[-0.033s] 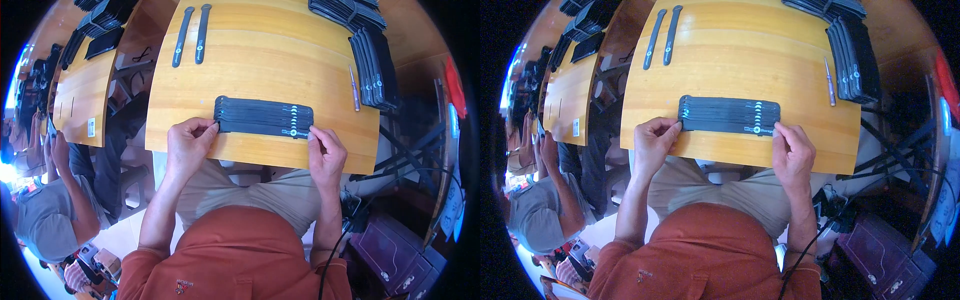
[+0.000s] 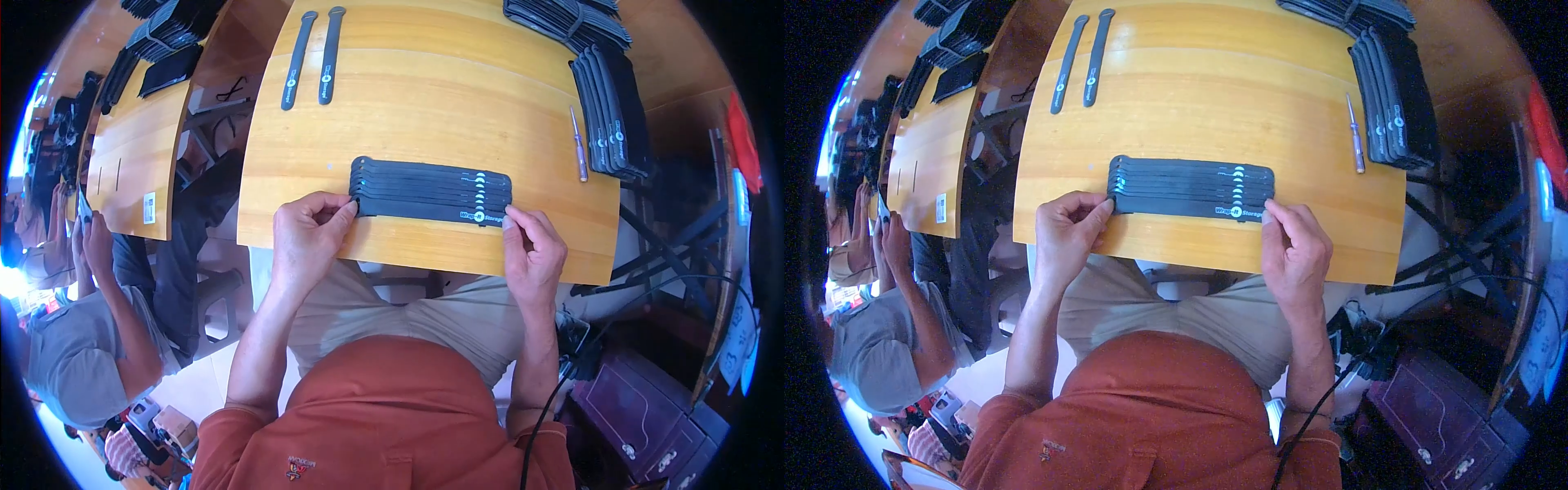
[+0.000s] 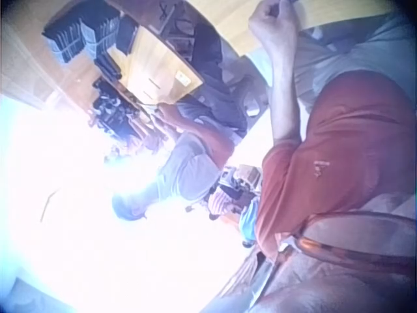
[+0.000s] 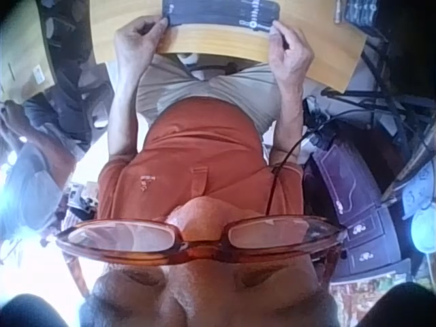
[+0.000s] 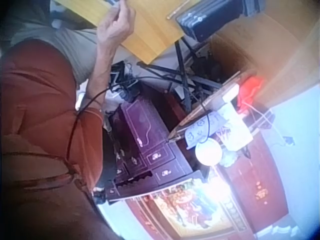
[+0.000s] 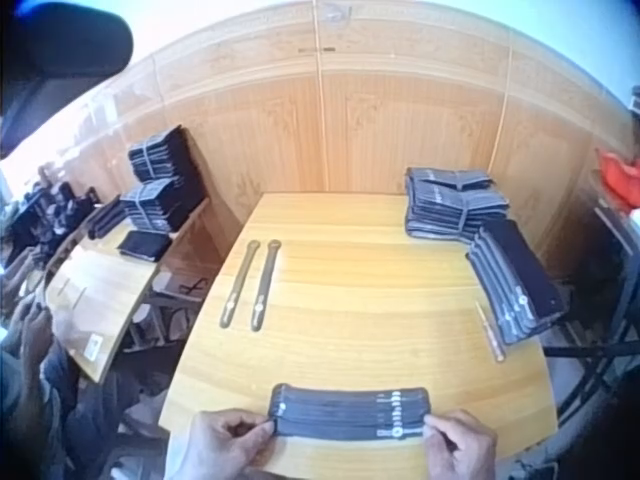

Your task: Organizing and stacking black fabric straps on a wooden desk.

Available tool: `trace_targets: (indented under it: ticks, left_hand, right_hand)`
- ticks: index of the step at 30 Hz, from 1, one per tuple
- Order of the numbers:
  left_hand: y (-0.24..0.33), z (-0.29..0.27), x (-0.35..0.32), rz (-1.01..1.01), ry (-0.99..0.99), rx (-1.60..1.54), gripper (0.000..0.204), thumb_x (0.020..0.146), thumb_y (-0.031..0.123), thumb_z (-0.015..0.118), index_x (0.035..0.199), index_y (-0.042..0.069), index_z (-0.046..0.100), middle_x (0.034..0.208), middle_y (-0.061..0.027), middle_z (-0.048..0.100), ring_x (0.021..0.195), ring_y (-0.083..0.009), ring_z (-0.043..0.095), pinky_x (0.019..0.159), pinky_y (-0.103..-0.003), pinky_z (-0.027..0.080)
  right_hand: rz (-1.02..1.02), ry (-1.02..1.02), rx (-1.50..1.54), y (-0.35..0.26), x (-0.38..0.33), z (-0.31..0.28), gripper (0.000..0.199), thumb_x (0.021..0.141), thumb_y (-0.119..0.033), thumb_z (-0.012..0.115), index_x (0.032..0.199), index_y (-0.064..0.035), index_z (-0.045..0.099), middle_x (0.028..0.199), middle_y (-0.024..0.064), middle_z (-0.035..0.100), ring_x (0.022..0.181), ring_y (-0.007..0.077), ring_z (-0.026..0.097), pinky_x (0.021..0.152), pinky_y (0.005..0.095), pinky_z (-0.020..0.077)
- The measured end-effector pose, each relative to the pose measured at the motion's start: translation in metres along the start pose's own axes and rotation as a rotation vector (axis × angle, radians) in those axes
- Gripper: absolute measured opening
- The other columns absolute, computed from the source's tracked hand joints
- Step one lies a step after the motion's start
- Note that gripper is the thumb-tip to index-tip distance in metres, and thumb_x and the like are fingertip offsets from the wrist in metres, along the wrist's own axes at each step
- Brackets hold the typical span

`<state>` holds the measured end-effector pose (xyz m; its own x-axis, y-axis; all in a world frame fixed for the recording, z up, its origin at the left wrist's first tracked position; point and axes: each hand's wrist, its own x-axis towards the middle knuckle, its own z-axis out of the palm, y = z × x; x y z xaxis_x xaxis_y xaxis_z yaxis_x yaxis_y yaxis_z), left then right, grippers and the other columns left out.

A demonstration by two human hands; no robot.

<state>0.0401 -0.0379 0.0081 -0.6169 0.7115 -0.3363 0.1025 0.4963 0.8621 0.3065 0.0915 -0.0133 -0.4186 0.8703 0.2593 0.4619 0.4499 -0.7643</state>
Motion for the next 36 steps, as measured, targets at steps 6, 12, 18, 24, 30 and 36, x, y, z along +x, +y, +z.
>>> trace_targets:
  ticks: [6, 12, 18, 24, 30, 36]
  left_hand:
    - [-0.007, 0.000, 0.003, 0.049, -0.004, 0.007, 0.014, 0.098, 0.011, 0.077, 0.099, -0.003, 0.077, 0.072, 0.0006, 0.068, 0.058, -0.0031, 0.056, 0.052, -0.021, 0.045]
    - [-0.004, 0.000, 0.001, 0.037, -0.014, -0.004, 0.013, 0.097, 0.005, 0.074, 0.101, -0.006, 0.077, 0.074, -0.0029, 0.072, 0.064, -0.0040, 0.060, 0.057, -0.023, 0.048]
    - [-0.005, 0.000, 0.001, 0.056, -0.025, 0.007, 0.013, 0.098, 0.006, 0.073, 0.101, -0.006, 0.077, 0.072, -0.0024, 0.070, 0.062, -0.0047, 0.058, 0.056, -0.023, 0.047]
    - [-0.010, -0.003, 0.002, 0.071, -0.057, -0.009, 0.013, 0.100, 0.008, 0.073, 0.103, -0.004, 0.076, 0.073, -0.0008, 0.067, 0.060, -0.0047, 0.057, 0.052, -0.022, 0.047]
    - [-0.011, -0.002, 0.003, 0.078, -0.048, 0.006, 0.013, 0.100, 0.009, 0.074, 0.104, -0.003, 0.076, 0.074, -0.0011, 0.068, 0.062, -0.0050, 0.059, 0.054, -0.022, 0.049]
    - [-0.005, 0.003, 0.000, 0.029, -0.009, -0.064, 0.013, 0.098, 0.006, 0.073, 0.101, -0.006, 0.077, 0.072, -0.0016, 0.070, 0.061, -0.0046, 0.059, 0.055, -0.023, 0.046]
  right_hand:
    - [0.007, 0.001, 0.018, 0.002, 0.001, 0.001, 0.013, 0.094, 0.001, 0.071, 0.105, 0.0049, 0.074, 0.085, 0.0141, 0.069, 0.068, 0.0221, 0.065, 0.061, 0.0327, 0.0496]
    - [0.029, 0.011, 0.036, 0.004, -0.001, 0.001, 0.013, 0.094, 0.001, 0.070, 0.106, 0.0047, 0.075, 0.087, 0.0141, 0.070, 0.070, 0.0209, 0.066, 0.063, 0.0315, 0.0509]
    - [0.031, 0.015, 0.016, 0.005, -0.001, 0.002, 0.014, 0.095, 0.000, 0.070, 0.107, 0.0042, 0.075, 0.087, 0.0145, 0.070, 0.072, 0.0221, 0.067, 0.065, 0.0328, 0.0520]
    - [0.049, 0.007, -0.007, 0.004, -0.001, 0.002, 0.014, 0.095, -0.001, 0.070, 0.107, 0.0036, 0.075, 0.087, 0.0148, 0.070, 0.073, 0.0229, 0.068, 0.066, 0.0335, 0.0523]
    - [0.036, 0.019, 0.000, 0.008, -0.001, 0.002, 0.014, 0.094, 0.000, 0.070, 0.107, 0.0032, 0.075, 0.086, 0.0138, 0.069, 0.071, 0.0226, 0.066, 0.064, 0.0336, 0.0510]
    - [0.076, 0.007, -0.008, 0.003, 0.000, 0.001, 0.013, 0.094, -0.001, 0.071, 0.105, 0.0030, 0.075, 0.085, 0.0130, 0.069, 0.070, 0.0223, 0.066, 0.064, 0.0336, 0.0510]
